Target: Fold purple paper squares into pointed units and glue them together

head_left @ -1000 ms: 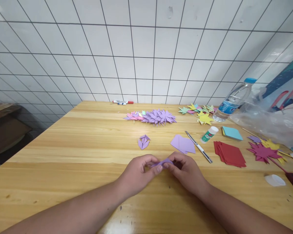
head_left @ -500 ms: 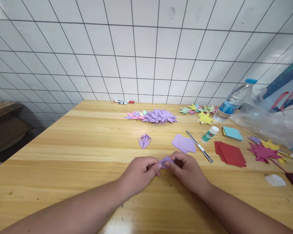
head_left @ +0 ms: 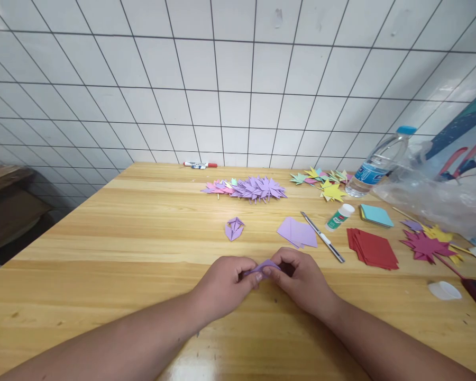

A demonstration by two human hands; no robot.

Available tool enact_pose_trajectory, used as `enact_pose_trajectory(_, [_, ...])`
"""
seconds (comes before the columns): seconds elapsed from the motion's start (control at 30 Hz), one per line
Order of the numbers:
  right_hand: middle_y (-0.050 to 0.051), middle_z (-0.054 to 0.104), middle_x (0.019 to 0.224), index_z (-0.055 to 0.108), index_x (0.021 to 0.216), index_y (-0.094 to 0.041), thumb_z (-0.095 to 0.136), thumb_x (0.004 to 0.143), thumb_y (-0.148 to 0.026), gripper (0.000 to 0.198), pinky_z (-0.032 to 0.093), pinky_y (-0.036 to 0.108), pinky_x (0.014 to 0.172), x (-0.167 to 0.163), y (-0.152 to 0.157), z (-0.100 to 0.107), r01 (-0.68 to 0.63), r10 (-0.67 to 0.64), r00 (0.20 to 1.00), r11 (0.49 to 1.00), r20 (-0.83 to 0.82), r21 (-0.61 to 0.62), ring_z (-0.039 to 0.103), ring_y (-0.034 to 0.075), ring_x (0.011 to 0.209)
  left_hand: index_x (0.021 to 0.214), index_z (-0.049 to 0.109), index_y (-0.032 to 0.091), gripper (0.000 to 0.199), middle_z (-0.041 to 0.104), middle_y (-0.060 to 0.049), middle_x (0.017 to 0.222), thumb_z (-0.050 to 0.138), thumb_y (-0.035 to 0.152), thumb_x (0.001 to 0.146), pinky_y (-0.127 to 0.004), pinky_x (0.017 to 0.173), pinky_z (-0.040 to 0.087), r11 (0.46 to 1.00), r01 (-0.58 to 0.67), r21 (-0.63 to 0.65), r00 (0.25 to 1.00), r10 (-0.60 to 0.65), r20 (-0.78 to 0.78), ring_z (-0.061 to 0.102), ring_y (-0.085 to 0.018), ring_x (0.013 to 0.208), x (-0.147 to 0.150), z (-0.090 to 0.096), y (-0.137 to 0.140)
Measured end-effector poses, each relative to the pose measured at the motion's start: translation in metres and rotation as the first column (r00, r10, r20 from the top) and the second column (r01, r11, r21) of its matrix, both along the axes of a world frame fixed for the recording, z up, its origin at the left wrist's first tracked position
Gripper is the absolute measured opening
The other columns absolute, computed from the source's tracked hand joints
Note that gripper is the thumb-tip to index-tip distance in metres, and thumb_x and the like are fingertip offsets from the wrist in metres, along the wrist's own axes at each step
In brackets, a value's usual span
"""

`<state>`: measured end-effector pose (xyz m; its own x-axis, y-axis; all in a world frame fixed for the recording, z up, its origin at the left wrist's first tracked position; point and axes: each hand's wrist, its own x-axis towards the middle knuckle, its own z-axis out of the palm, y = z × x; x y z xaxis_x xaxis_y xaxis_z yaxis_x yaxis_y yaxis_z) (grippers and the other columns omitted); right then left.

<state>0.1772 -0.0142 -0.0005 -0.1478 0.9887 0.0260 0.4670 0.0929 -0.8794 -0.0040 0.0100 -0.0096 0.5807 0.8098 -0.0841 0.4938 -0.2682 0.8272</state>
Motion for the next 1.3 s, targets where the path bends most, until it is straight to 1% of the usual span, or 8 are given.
enact_pose_trajectory(0.17, [0.001, 0.063, 0.079, 0.061, 0.088, -0.018, 0.062, 0.074, -0.029, 0.018, 0.042, 0.022, 0.061, -0.002, -0.003, 0.006, -0.086, 0.086, 0.995, 0.996, -0.046, -0.009, 0.055, 0.014, 0.07, 0.065, 0.058, 0.016, 0.03, 0.049, 0.003, 0.058, 0.044, 0.036, 0.084, -0.02, 0.053, 0.03, 0.994, -0.061, -0.086, 0.99, 0.071, 0.125, 0.041, -0.009, 0.056, 0.002, -0.001, 0.002])
enact_pose_trajectory(0.43, [-0.003, 0.047, 0.058, 0.057, 0.064, -0.016, 0.062, 0.073, -0.035, 0.022, 0.032, 0.021, 0.051, -0.003, -0.002, 0.001, 0.005, -0.005, 1.0, 0.997, -0.004, -0.075, 0.04, 0.01, 0.056, 0.067, 0.061, 0.016, 0.029, 0.055, 0.002, 0.061, 0.045, 0.033, 0.083, -0.02, 0.055, 0.032, 0.996, -0.057, -0.072, 0.988, 0.067, 0.142, 0.046, -0.01, 0.059, 0.001, -0.001, 0.002])
enact_pose_trajectory(0.6, [-0.006, 0.039, 0.053, 0.051, 0.057, -0.015, 0.067, 0.068, -0.038, 0.029, 0.026, 0.02, 0.047, -0.001, 0.001, 0.0, 0.066, -0.083, 0.989, 0.987, -0.118, -0.144, 0.033, 0.008, 0.052, 0.059, 0.057, 0.015, 0.032, 0.055, 0.002, 0.056, 0.046, 0.033, 0.083, -0.02, 0.053, 0.032, 0.992, -0.085, -0.097, 0.983, 0.099, 0.154, 0.045, -0.009, 0.054, 0.001, 0.003, 0.003])
enact_pose_trajectory(0.77, [-0.004, 0.046, 0.054, 0.056, 0.061, -0.015, 0.07, 0.064, -0.041, 0.03, 0.03, 0.021, 0.05, 0.003, 0.005, 0.002, 0.109, -0.154, 0.951, 0.978, -0.268, -0.175, 0.038, 0.008, 0.052, 0.07, 0.06, 0.014, 0.026, 0.058, 0.001, 0.058, 0.05, 0.035, 0.081, -0.021, 0.056, 0.037, 0.97, -0.135, -0.2, 0.95, 0.184, 0.252, 0.05, -0.011, 0.056, 0.0, 0.006, 0.005])
enact_pose_trajectory(0.93, [0.0, 0.055, 0.058, 0.059, 0.065, -0.015, 0.067, 0.067, -0.046, 0.032, 0.039, 0.024, 0.056, 0.009, 0.006, 0.001, 0.161, -0.235, 0.897, 0.962, -0.373, -0.221, 0.049, 0.012, 0.057, 0.062, 0.056, 0.014, 0.028, 0.056, 0.001, 0.055, 0.052, 0.034, 0.08, -0.02, 0.053, 0.035, 0.957, -0.207, -0.205, 0.93, 0.257, 0.262, 0.046, -0.009, 0.051, 0.0, 0.009, 0.006])
enact_pose_trajectory(1.07, [0.0, 0.056, 0.066, 0.061, 0.078, -0.017, 0.061, 0.074, -0.046, 0.029, 0.042, 0.025, 0.061, 0.009, 0.003, 0.002, 0.133, -0.18, 0.895, 0.981, -0.409, -0.142, 0.052, 0.013, 0.062, 0.062, 0.056, 0.014, 0.028, 0.057, 0.001, 0.056, 0.051, 0.035, 0.08, -0.02, 0.055, 0.036, 0.962, -0.195, -0.193, 0.94, 0.239, 0.243, 0.048, -0.01, 0.053, 0.0, 0.008, 0.006])
enact_pose_trajectory(1.17, [0.001, 0.057, 0.076, 0.059, 0.095, -0.019, 0.056, 0.078, -0.044, 0.03, 0.043, 0.025, 0.064, 0.006, 0.001, 0.003, 0.044, -0.058, 0.939, 0.998, -0.34, -0.051, 0.053, 0.014, 0.069, 0.062, 0.058, 0.015, 0.031, 0.057, 0.001, 0.057, 0.048, 0.036, 0.082, -0.021, 0.056, 0.036, 0.983, -0.134, -0.126, 0.972, 0.155, 0.176, 0.049, -0.011, 0.056, 0.0, 0.004, 0.005])
enact_pose_trajectory(1.3, [0.001, 0.056, 0.066, 0.059, 0.07, -0.016, 0.058, 0.077, -0.042, 0.026, 0.039, 0.023, 0.057, 0.003, 0.0, 0.001, -0.009, 0.008, 0.993, 1.0, -0.118, -0.013, 0.049, 0.013, 0.062, 0.062, 0.059, 0.016, 0.033, 0.057, 0.002, 0.057, 0.047, 0.038, 0.082, -0.021, 0.054, 0.034, 0.996, -0.056, -0.068, 0.995, 0.062, 0.08, 0.047, -0.01, 0.054, 0.001, 0.003, 0.003])
